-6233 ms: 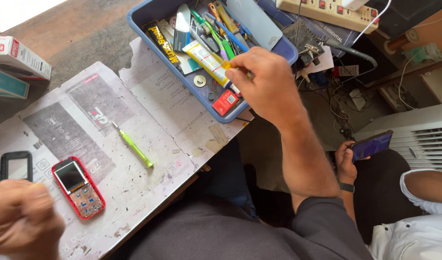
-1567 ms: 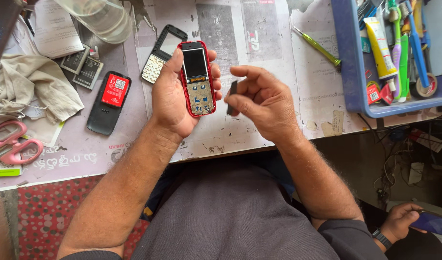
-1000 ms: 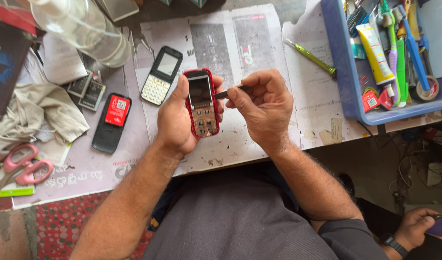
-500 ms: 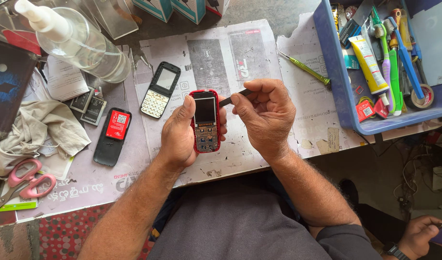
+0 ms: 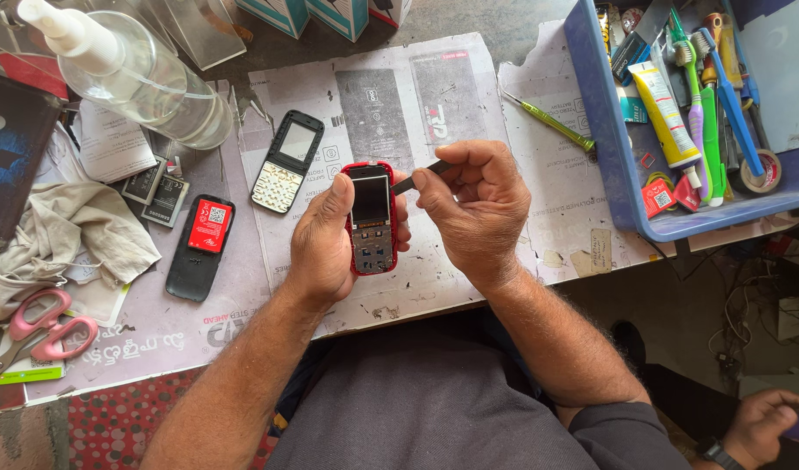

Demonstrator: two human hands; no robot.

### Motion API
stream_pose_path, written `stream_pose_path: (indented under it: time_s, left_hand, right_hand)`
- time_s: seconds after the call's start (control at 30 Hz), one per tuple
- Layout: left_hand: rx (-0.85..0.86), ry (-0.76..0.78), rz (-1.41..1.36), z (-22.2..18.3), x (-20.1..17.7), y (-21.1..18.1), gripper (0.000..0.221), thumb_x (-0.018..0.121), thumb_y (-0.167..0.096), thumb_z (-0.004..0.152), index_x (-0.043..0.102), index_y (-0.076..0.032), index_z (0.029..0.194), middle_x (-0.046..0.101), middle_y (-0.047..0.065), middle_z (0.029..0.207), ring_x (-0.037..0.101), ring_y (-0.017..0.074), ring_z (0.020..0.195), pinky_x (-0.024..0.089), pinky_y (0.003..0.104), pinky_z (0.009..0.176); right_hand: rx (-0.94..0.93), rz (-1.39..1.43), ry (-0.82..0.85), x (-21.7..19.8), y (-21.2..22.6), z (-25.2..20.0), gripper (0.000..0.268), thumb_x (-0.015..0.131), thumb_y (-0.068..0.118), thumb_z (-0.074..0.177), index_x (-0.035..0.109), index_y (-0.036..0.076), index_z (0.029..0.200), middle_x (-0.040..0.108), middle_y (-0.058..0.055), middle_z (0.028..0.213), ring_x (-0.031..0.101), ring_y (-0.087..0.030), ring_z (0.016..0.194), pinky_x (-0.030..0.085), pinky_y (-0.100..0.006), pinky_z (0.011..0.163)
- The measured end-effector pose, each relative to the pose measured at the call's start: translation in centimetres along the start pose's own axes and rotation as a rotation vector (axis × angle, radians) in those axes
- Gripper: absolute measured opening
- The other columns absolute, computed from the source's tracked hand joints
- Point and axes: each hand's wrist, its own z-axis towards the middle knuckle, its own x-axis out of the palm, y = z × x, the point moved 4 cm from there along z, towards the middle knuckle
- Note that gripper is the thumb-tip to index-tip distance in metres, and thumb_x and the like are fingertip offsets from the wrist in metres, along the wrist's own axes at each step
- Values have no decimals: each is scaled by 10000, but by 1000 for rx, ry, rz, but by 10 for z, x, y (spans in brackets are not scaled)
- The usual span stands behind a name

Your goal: The person uses a green screwdriver to manipulate a small black component, then switches to a yellow screwdriver to adjust a screw. They handle a red mobile phone, remove its screen, and reattach it. The person also handles a black mobile phone and a battery.

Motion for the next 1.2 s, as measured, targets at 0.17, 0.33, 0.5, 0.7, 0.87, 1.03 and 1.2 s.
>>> stream_pose_path:
  time_s: [0.17,0.33,0.5,0.7,0.87,1.03,1.2]
  left_hand:
    - [6,-9,16,-1,-1,1,713,417,-566,1048,572,65,1342,679,154,1021,713,228,867,646,396,770]
    - [39,-3,55,-1,1,1,698,414,-562,1056,574,49,1354,676,146,1031,708,214,896,651,391,786]
    - [75,-25,123,-2,2,-1,706,402,-576,1053,587,32,1360,679,143,1023,712,205,904,662,389,788]
    - [70,-27,155,-2,1,0,718,397,-602,1040,591,25,1330,683,139,1034,717,208,894,669,396,769]
    - [33,-31,32,-2,-3,1,760,374,-646,1013,592,19,1308,686,142,1025,718,207,859,665,392,731]
    - [23,-57,20,-2,-4,1,768,360,-660,1015,618,19,1266,690,143,991,725,207,804,668,382,679]
    - [-18,-100,7,-1,-6,3,740,372,-641,1012,624,19,1229,698,150,973,728,206,784,664,376,649]
  right_hand:
    - [4,-53,4,2,3,1,277,724,-95,996,564,11,1196,708,-92,995,733,-113,940,657,-258,807]
    - [-66,-160,1,4,10,3,279,732,-94,989,552,19,1170,709,-80,985,744,-115,948,665,-255,838]
    - [-108,-265,-8,8,14,3,293,755,-98,964,548,20,1134,710,-76,945,742,-114,900,663,-243,802]
    - [-84,-192,-6,13,13,3,289,745,-99,973,544,14,1146,724,-89,966,753,-121,935,661,-260,834]
    - [7,-130,79,10,13,6,316,764,-47,972,545,-5,1196,726,-95,964,745,-124,924,656,-252,802]
    - [177,24,71,8,4,6,216,752,-21,968,615,-8,1135,742,-116,955,754,-138,891,667,-269,780]
    - [183,112,59,7,0,2,177,739,-14,982,624,-5,1117,739,-115,967,744,-132,885,658,-272,774]
